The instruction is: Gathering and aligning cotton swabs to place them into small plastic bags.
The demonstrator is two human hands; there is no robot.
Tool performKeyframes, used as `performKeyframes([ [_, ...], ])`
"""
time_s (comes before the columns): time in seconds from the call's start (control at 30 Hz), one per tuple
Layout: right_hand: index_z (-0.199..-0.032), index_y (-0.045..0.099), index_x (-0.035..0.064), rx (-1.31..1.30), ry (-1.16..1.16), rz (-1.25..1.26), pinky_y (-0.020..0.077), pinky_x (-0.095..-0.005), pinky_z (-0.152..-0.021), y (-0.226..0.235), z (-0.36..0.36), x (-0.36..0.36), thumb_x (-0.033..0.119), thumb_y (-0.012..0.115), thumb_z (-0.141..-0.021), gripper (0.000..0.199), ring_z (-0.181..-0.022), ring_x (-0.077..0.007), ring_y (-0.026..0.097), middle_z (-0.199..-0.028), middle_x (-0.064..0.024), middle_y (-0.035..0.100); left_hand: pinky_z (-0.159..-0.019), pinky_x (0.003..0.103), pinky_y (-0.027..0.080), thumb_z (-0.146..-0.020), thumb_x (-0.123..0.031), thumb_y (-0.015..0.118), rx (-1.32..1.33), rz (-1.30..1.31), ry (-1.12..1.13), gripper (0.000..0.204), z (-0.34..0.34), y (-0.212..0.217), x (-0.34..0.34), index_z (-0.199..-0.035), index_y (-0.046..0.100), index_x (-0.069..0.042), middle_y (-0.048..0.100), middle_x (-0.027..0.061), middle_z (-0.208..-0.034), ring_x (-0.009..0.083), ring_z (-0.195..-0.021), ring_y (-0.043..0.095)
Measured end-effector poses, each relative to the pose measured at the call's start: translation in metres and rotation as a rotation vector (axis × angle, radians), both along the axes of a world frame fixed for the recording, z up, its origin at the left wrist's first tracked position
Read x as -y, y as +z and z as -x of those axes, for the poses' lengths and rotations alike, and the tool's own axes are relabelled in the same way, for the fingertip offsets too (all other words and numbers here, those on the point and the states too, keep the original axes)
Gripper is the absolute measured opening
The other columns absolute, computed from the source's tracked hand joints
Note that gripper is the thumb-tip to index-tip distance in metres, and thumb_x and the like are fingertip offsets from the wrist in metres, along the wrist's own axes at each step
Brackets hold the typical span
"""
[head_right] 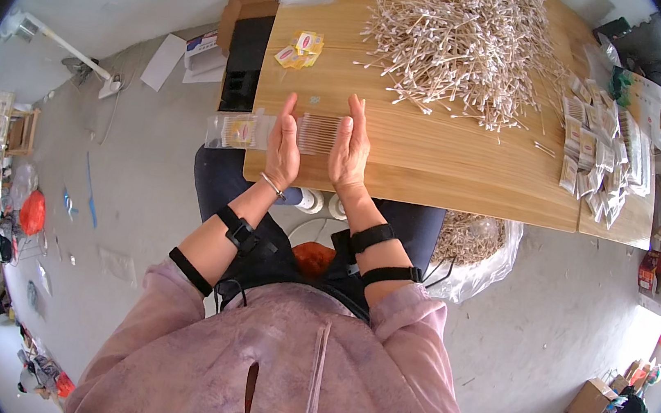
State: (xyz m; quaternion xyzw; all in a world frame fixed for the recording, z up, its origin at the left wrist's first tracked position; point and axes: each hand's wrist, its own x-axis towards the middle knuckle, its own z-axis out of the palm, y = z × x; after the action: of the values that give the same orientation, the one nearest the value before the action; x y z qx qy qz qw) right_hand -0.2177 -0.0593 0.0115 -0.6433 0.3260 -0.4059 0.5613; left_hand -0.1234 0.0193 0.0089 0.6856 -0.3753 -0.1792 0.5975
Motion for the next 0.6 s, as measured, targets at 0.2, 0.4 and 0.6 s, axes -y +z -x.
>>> performKeyframes([
  [0.2, -0.140, 0.037, -0.0016, -0.012, 0.032, 0.011, 0.0226, -0.0393, -0.113, -0.002, -0.021, -0.005, 0.034, 0.032, -0.103, 0.052, -0.140, -0.0368, 0.025, -0.145, -0.0294, 0.033, -0.109, 0.035, 0.029, -0.099, -0.054, 0.030, -0.320, 0.199, 0.031, 0.074, -0.003, -0.011, 0.001, -0.142, 0.031, 0.006, 0.039, 0.0205, -0.143, 0.0253, -0.133, 0.037],
  [0.4, -0.131, 0.047, -0.0021, -0.273, 0.030, 0.428, 0.0294, -0.0437, -0.110, -0.006, -0.006, 0.007, 0.013, 0.043, -0.097, 0.037, -0.133, -0.0411, 0.035, -0.134, -0.0236, 0.048, -0.109, 0.034, 0.029, -0.099, -0.055, 0.028, -0.301, 0.212, 0.062, 0.074, -0.018, -0.004, 0.003, -0.140, 0.035, 0.006, 0.042, 0.0211, -0.142, 0.0263, -0.133, 0.038],
  [0.6, -0.122, 0.051, -0.0012, -0.337, 0.181, 0.513, 0.0303, -0.0495, -0.108, -0.004, -0.013, 0.001, 0.007, 0.046, -0.092, 0.031, -0.121, -0.0434, 0.044, -0.120, -0.0224, 0.056, -0.108, 0.033, 0.029, -0.100, -0.054, 0.025, -0.141, 0.096, -0.005, 0.071, -0.019, -0.002, 0.006, -0.139, 0.038, 0.004, 0.044, 0.0211, -0.140, 0.0269, -0.132, 0.040],
])
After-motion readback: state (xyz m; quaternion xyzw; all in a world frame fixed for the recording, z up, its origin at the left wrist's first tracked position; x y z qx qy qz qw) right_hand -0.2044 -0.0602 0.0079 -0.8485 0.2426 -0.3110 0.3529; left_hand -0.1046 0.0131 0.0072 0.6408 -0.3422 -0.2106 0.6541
